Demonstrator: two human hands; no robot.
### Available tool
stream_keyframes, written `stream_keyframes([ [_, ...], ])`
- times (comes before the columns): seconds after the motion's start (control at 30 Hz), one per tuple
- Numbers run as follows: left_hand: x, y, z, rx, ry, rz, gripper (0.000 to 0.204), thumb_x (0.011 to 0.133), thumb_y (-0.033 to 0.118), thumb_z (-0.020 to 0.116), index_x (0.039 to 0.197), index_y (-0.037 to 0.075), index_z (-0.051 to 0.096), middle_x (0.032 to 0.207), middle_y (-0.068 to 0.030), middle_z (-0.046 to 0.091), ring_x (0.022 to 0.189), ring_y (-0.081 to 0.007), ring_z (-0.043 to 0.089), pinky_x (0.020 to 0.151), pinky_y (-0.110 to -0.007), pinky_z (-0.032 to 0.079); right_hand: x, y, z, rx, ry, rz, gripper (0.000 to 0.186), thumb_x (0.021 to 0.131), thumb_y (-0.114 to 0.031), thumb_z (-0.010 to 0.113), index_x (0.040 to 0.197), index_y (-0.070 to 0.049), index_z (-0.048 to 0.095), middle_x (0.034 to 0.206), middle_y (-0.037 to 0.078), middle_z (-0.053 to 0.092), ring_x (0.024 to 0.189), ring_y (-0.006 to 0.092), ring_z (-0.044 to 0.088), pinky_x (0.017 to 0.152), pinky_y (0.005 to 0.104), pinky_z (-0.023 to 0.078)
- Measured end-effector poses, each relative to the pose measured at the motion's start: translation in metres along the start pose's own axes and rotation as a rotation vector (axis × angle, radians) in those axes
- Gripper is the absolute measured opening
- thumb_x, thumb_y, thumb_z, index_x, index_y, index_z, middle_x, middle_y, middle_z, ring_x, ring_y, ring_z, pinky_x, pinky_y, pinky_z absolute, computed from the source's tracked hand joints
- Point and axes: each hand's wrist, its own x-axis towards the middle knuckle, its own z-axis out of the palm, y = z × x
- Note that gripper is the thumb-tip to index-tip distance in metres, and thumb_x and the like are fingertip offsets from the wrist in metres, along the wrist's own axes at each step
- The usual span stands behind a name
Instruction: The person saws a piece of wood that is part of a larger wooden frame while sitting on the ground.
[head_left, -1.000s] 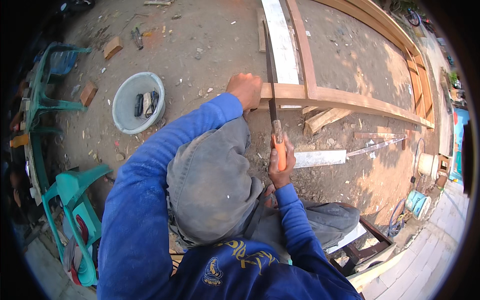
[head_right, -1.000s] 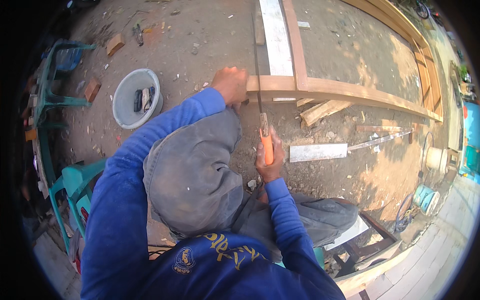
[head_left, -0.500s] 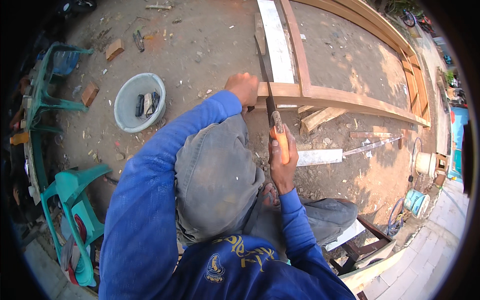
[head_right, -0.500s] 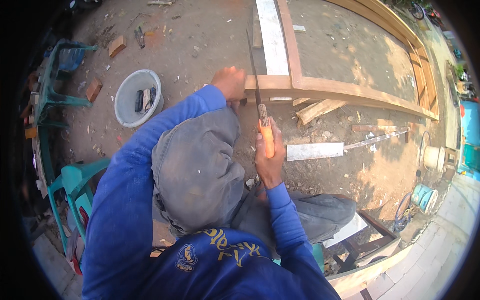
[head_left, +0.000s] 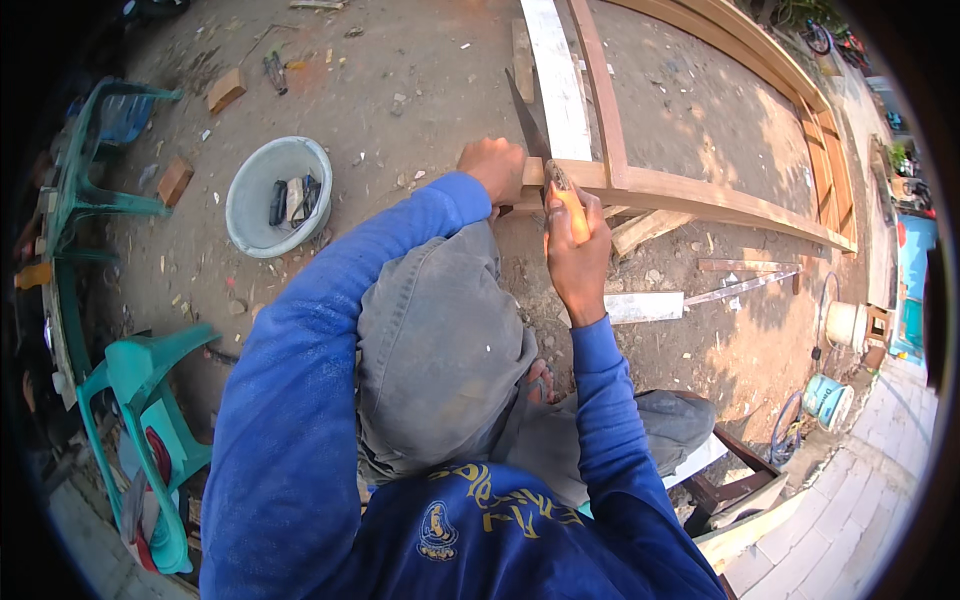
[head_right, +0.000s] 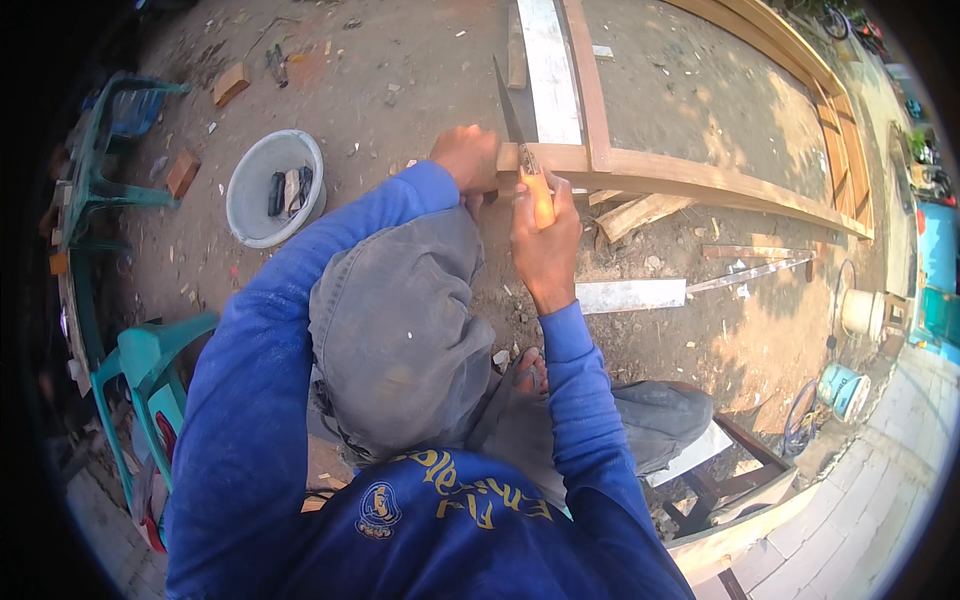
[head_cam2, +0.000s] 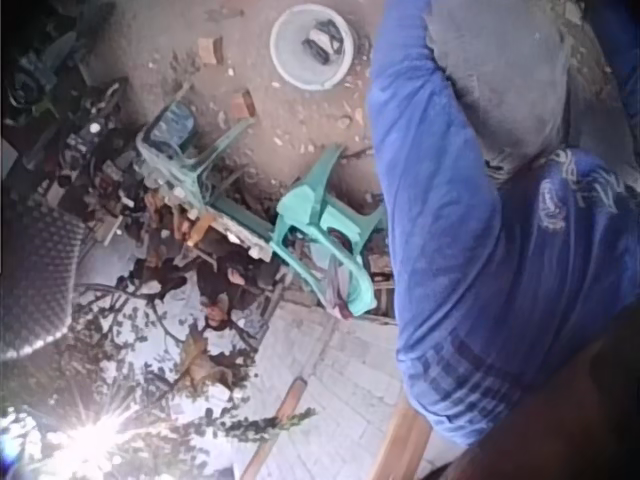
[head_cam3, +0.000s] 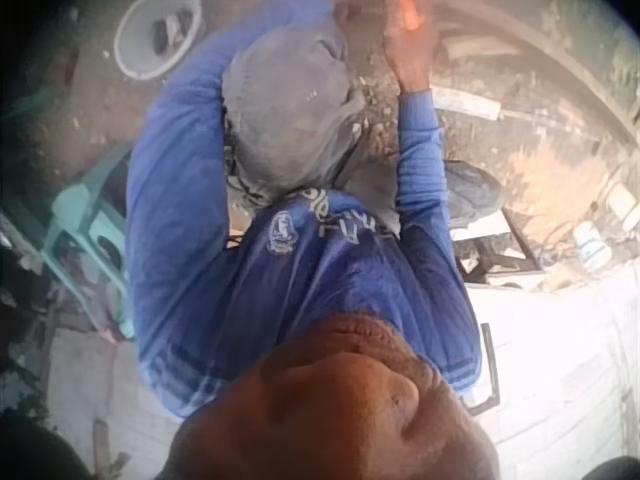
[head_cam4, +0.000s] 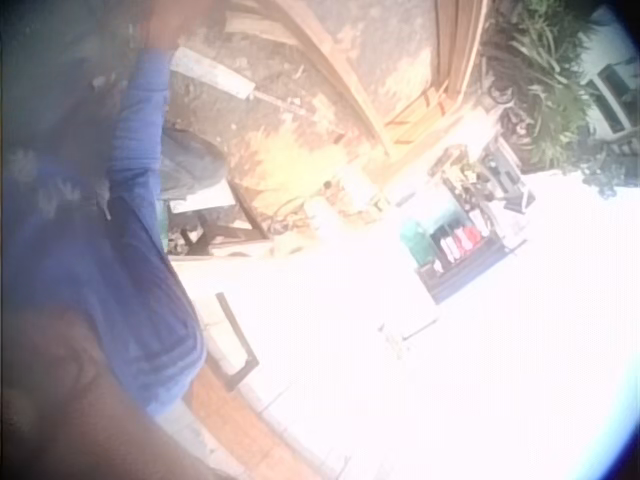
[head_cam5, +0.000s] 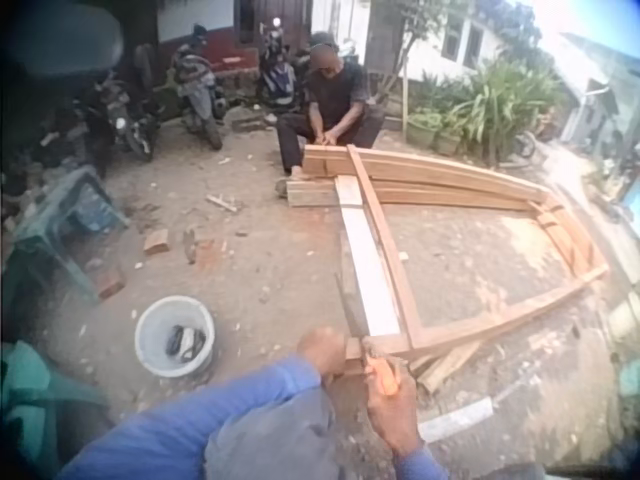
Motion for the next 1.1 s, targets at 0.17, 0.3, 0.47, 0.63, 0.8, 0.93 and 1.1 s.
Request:
stream_keyframes([
  [0.17,-0.004,-0.022,0.012,0.002,0.025,-0.050,0.036,0.069,0.021,0.079,0.102,0.005,0.075,0.106,-0.0212,0.074,0.102,-0.0382,0.073,0.085,-0.047,0.060,-0.088,-0.039,-0.040,0.005,-0.095,0.202,0.038,0.101,-0.015,0.059,0.134,0.003,0.055,0.106,0.015,0.068,0.094,0.0175,0.065,0.084,0.0333,0.053],
  [0.3,-0.016,-0.019,0.002,0.008,-0.020,-0.061,0.036,0.069,0.021,0.079,0.102,0.005,0.075,0.105,-0.0210,0.075,0.102,-0.0379,0.073,0.085,-0.047,0.060,-0.182,-0.063,-0.092,-0.129,-0.120,0.089,0.042,0.101,-0.014,0.057,0.138,0.006,0.051,0.113,0.019,0.070,0.103,0.0206,0.070,0.091,0.0341,0.055],
  [0.47,-0.012,-0.024,0.010,0.011,0.101,-0.071,0.035,0.072,0.020,0.078,0.104,0.006,0.076,0.104,-0.0199,0.075,0.099,-0.0378,0.074,0.085,-0.047,0.061,-0.107,-0.017,-0.031,-0.007,-0.066,0.020,0.040,0.101,-0.020,0.061,0.133,0.004,0.056,0.110,0.015,0.067,0.094,0.0180,0.062,0.086,0.0346,0.050],
  [0.63,0.002,0.000,-0.004,0.005,-0.038,-0.067,0.035,0.074,0.022,0.077,0.104,0.005,0.075,0.108,-0.0204,0.075,0.102,-0.0374,0.074,0.085,-0.046,0.060,-0.017,0.032,0.012,0.038,0.098,-0.086,0.036,0.100,-0.015,0.062,0.131,0.001,0.057,0.102,0.014,0.068,0.087,0.0187,0.062,0.081,0.0344,0.052],
  [0.8,-0.011,-0.019,0.000,0.011,-0.023,-0.108,0.036,0.072,0.024,0.078,0.103,0.005,0.074,0.107,-0.0203,0.075,0.102,-0.0376,0.074,0.085,-0.046,0.061,-0.163,-0.018,-0.063,0.005,-0.076,0.165,0.044,0.102,-0.023,0.058,0.136,0.005,0.055,0.115,0.013,0.065,0.101,0.0183,0.063,0.089,0.0342,0.051],
  [0.93,-0.018,-0.021,0.006,0.061,-0.012,-0.110,0.040,0.071,0.025,0.080,0.105,0.006,0.074,0.105,-0.0198,0.075,0.101,-0.0378,0.074,0.084,-0.046,0.061,-0.195,-0.002,-0.071,-0.012,-0.049,0.068,0.051,0.100,-0.026,0.060,0.137,0.007,0.053,0.116,0.016,0.067,0.105,0.0217,0.065,0.091,0.0367,0.051],
  [1.1,0.003,0.003,0.001,0.044,-0.030,-0.055,0.040,0.072,0.024,0.079,0.107,0.006,0.073,0.103,-0.0194,0.075,0.098,-0.0384,0.074,0.084,-0.046,0.060,-0.052,0.065,0.010,0.003,0.094,-0.159,0.045,0.097,-0.013,0.063,0.139,0.003,0.055,0.117,0.019,0.070,0.101,0.0236,0.069,0.090,0.0347,0.053],
])
